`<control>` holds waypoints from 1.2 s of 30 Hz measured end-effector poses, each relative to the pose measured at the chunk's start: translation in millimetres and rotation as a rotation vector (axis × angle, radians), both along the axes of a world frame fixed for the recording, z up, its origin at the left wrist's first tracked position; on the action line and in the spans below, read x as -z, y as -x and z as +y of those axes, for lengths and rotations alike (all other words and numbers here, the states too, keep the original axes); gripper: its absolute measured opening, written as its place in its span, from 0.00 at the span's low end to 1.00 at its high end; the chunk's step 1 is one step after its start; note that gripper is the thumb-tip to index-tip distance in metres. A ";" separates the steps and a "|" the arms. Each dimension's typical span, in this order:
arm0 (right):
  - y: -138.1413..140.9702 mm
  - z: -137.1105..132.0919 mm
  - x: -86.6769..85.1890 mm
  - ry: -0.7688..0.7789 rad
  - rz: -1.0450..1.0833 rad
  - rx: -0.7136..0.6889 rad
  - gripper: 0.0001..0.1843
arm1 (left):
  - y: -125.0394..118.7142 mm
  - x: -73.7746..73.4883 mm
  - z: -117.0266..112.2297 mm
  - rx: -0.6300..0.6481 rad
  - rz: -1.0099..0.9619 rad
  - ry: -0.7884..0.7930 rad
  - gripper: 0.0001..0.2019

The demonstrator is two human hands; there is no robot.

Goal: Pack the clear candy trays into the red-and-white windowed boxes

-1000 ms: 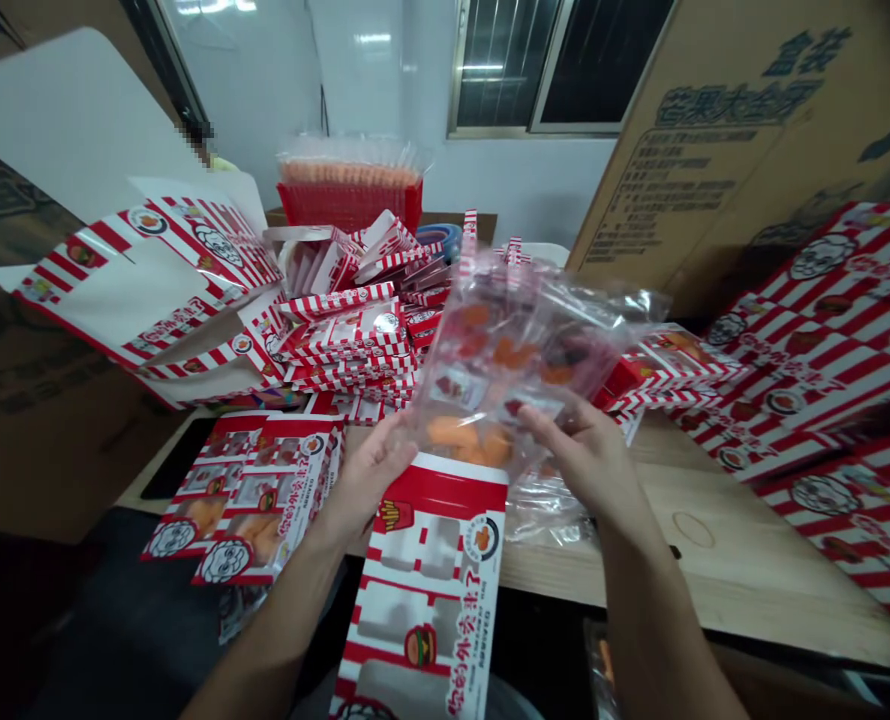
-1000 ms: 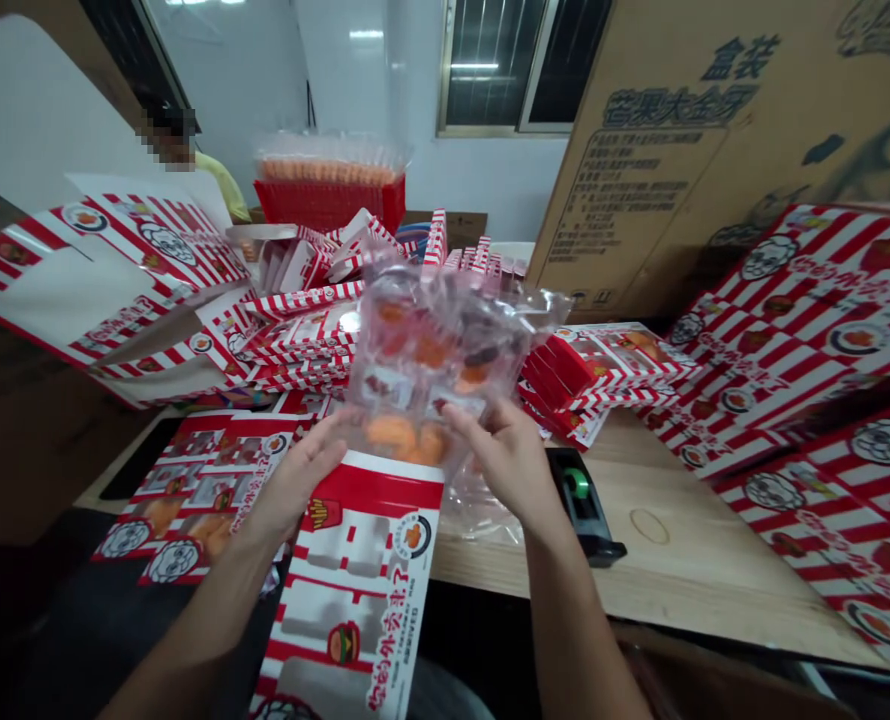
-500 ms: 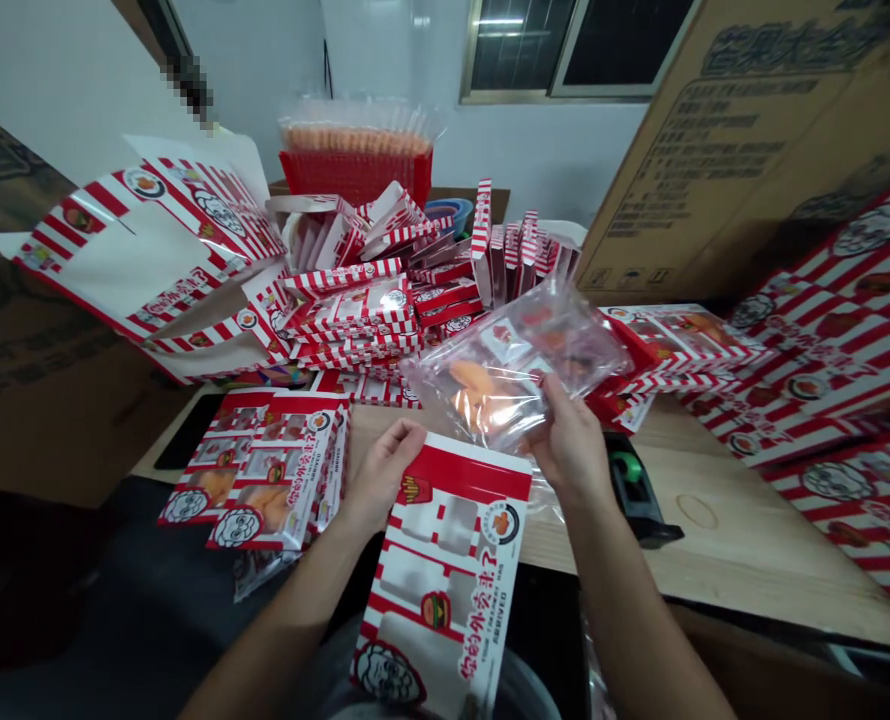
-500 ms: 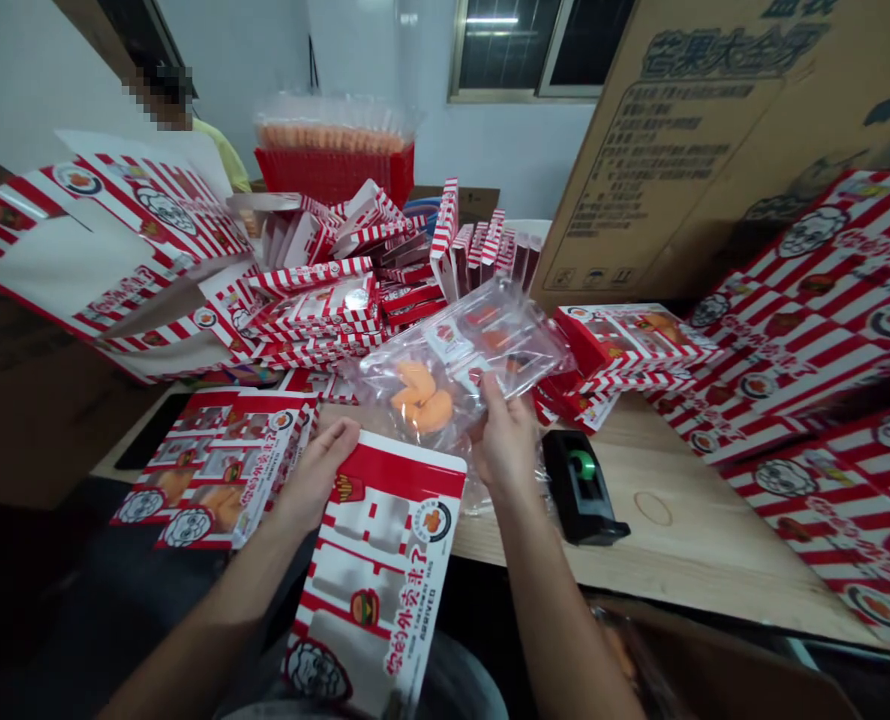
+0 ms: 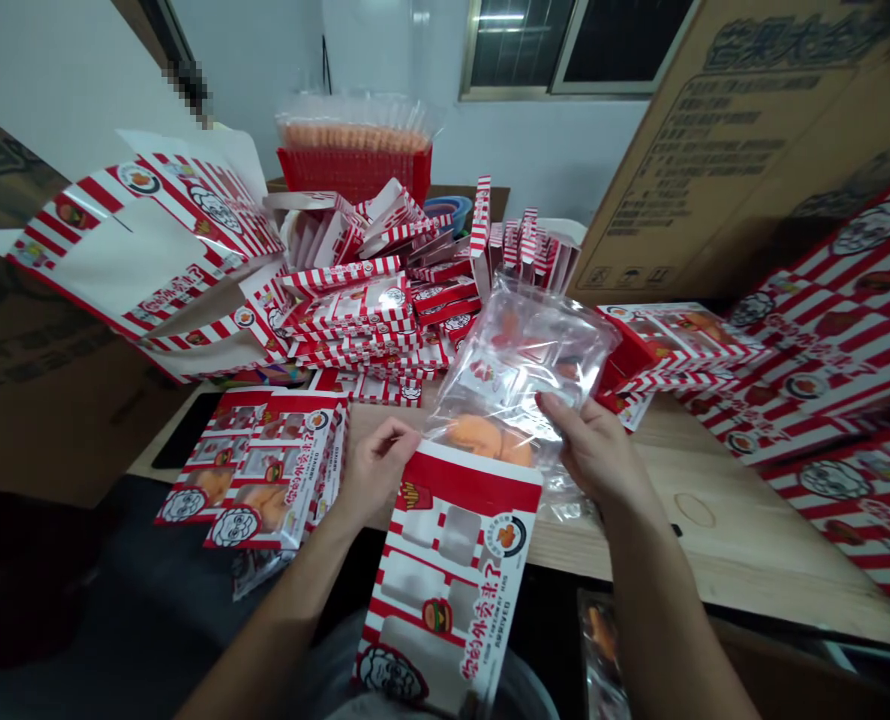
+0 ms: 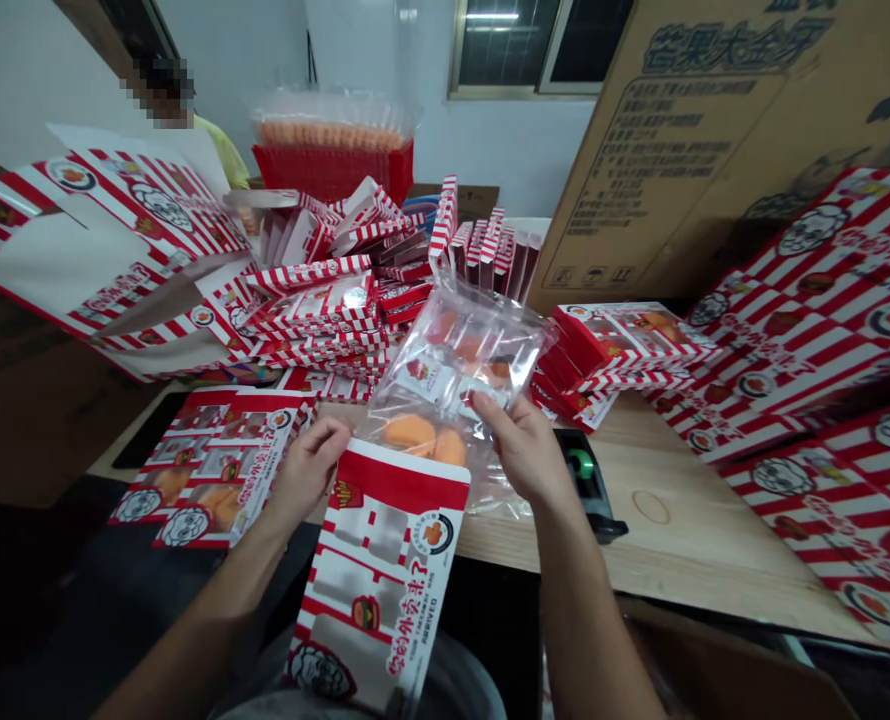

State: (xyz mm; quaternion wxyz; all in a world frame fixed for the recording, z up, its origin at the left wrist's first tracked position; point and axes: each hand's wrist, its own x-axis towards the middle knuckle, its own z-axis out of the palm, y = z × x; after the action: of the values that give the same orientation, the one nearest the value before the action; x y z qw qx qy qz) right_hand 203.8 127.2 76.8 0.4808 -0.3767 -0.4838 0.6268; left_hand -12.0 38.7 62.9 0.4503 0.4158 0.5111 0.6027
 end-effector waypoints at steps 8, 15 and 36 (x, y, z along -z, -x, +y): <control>-8.2 -7.2 -3.4 -0.102 -0.267 -0.099 0.15 | -2.9 7.2 0.6 0.047 0.130 -0.020 0.12; -8.8 -7.2 -19.1 -0.230 -0.468 -0.274 0.15 | 4.2 0.2 1.4 0.143 0.206 0.006 0.17; 2.5 9.6 -18.4 -0.379 -0.473 -0.399 0.15 | -13.9 45.0 -41.3 0.032 0.020 0.154 0.33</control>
State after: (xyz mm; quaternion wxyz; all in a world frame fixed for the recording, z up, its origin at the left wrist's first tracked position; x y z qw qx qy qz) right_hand 201.3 136.8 95.1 0.2850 -0.3136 -0.7533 0.5030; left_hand 1.9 -2.6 17.9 0.4856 0.3939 0.5536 0.5501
